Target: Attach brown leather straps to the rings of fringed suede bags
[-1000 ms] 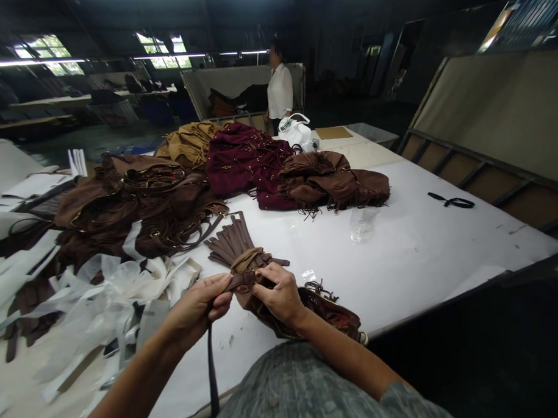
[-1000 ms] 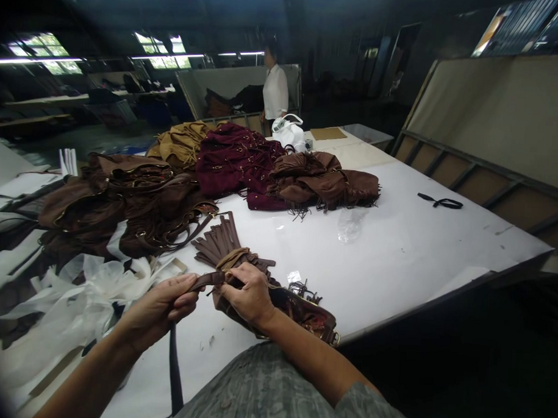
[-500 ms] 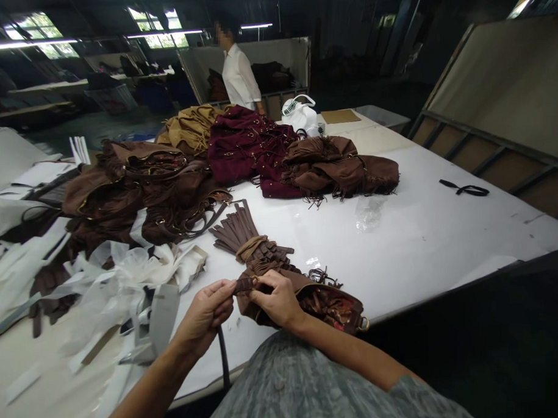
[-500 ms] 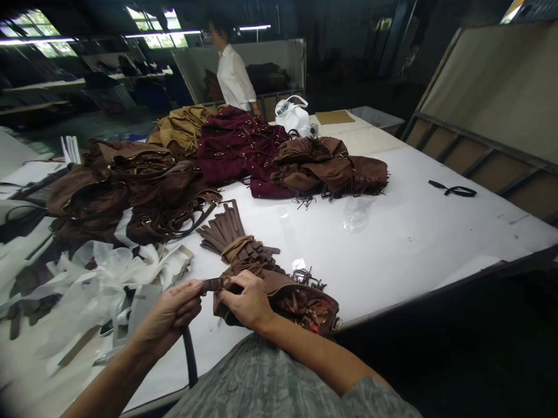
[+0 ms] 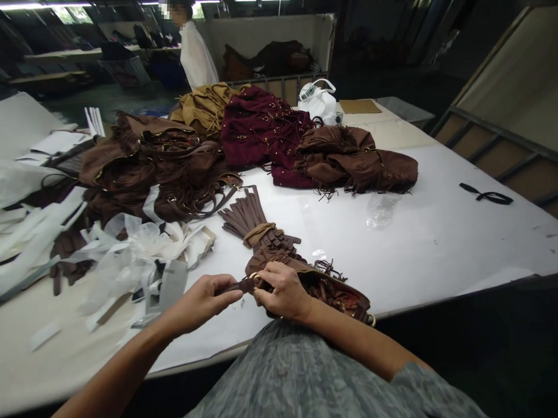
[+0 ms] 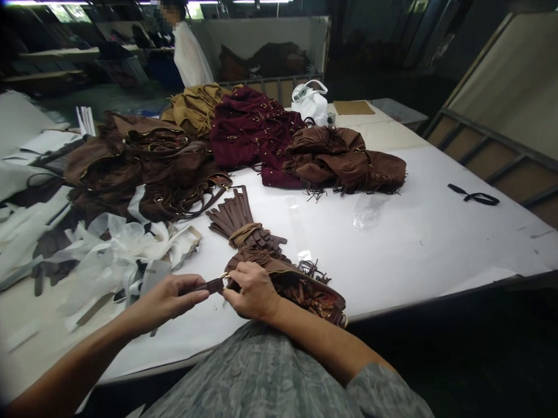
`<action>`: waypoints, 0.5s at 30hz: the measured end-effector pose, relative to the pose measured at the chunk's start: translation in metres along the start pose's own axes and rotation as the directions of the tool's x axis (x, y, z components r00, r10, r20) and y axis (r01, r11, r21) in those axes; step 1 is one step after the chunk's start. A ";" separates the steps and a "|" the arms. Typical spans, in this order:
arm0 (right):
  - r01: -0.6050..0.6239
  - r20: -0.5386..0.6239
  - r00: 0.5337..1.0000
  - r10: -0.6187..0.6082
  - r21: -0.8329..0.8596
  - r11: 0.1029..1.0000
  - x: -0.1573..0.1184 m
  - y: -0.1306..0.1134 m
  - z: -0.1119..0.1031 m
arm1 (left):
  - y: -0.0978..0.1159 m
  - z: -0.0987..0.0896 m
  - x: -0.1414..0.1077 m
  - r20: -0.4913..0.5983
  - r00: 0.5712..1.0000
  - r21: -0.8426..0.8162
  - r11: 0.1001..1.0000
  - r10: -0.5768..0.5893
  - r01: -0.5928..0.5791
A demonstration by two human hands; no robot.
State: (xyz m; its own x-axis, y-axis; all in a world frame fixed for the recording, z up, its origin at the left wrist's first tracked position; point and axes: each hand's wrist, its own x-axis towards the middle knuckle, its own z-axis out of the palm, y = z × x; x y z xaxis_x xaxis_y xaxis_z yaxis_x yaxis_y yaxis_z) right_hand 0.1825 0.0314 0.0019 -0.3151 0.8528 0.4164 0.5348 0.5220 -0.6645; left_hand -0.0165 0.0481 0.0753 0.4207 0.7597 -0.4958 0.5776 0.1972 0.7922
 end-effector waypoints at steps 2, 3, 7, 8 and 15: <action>0.028 0.036 0.999 -0.027 -0.031 0.999 0.002 0.000 -0.001 | 0.000 -0.003 0.002 0.036 0.999 -0.001 1.000 -0.005 0.005; 0.037 0.050 0.998 -0.035 -0.042 0.998 0.003 0.000 -0.002 | 0.000 -0.005 0.004 0.042 0.999 -0.006 1.000 -0.012 0.012; 0.026 0.062 0.998 -0.021 -0.083 0.996 0.004 -0.001 -0.003 | -0.002 -0.012 0.014 0.026 1.000 0.043 0.999 0.005 -0.006; 0.014 0.055 0.998 -0.009 -0.095 0.995 0.003 -0.001 -0.002 | -0.002 -0.013 0.016 0.019 0.999 0.092 0.995 0.032 -0.034; 0.046 0.059 0.998 -0.037 -0.170 0.984 -0.016 -0.014 0.020 | 0.015 -0.029 0.014 0.203 0.958 0.671 0.683 0.202 -0.287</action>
State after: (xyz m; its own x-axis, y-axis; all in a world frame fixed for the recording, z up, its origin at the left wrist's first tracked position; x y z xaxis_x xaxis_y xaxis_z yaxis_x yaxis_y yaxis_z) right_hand 0.1645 0.0108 -0.0080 -0.3802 0.8324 0.4031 0.6449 0.5510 -0.5296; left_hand -0.0225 0.0794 0.0909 0.6620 0.6419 -0.3869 0.7438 -0.4991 0.4445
